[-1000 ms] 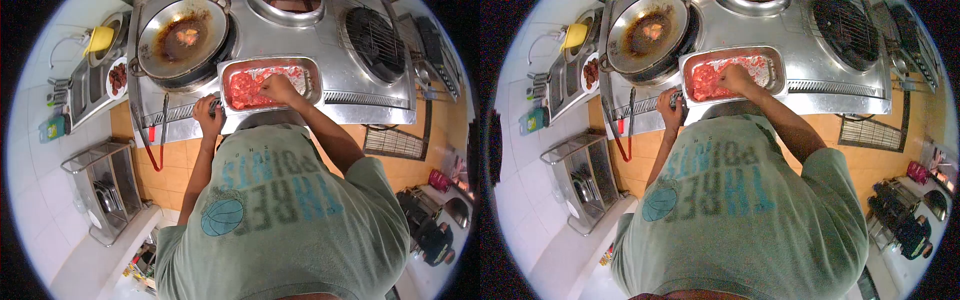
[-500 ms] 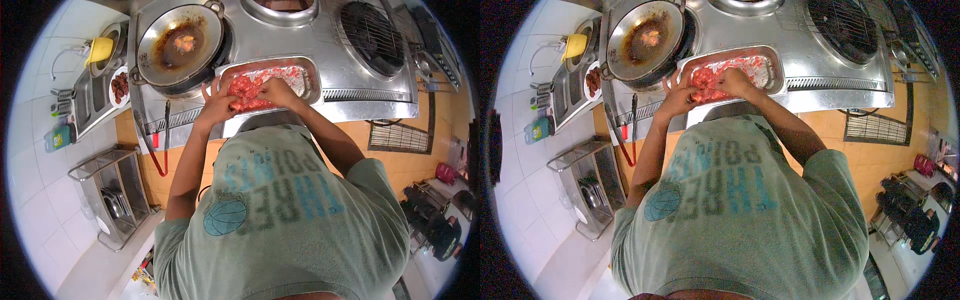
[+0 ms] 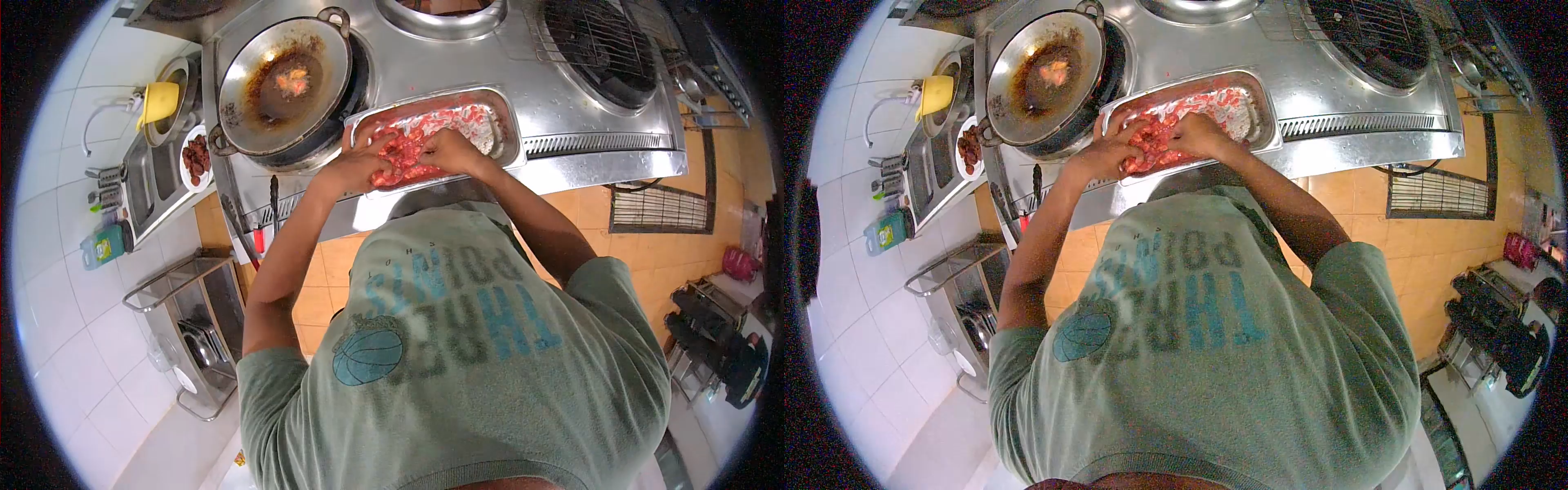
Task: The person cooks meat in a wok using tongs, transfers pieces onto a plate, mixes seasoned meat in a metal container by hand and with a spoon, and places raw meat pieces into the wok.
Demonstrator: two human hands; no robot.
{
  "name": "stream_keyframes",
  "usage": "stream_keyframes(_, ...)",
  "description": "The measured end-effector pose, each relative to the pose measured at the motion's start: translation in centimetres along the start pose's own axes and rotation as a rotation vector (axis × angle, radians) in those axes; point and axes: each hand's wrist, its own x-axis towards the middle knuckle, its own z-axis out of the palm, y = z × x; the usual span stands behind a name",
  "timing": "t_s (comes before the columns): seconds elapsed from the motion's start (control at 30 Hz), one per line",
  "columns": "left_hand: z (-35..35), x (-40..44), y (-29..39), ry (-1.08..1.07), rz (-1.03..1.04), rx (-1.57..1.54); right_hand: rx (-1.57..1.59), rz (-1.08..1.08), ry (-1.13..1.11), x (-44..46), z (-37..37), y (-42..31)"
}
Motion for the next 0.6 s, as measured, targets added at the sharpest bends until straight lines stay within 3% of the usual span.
stream_keyframes(0.23, -2.4, 0.0, 0.5, 0.046, 0.018, 0.016, 0.016, 0.023, 0.003, -0.2, -0.4, -0.6)
stream_keyframes(0.53, 3.2, -0.7, 3.3, 0.435, -0.383, 0.123, 0.048, 0.077, 0.046, -0.5, 1.4, -0.7)
stream_keyframes(0.6, 3.5, -0.6, 3.7, 0.426, -0.429, 0.16, 0.04, 0.093, 0.037, -0.8, 1.4, -1.0)
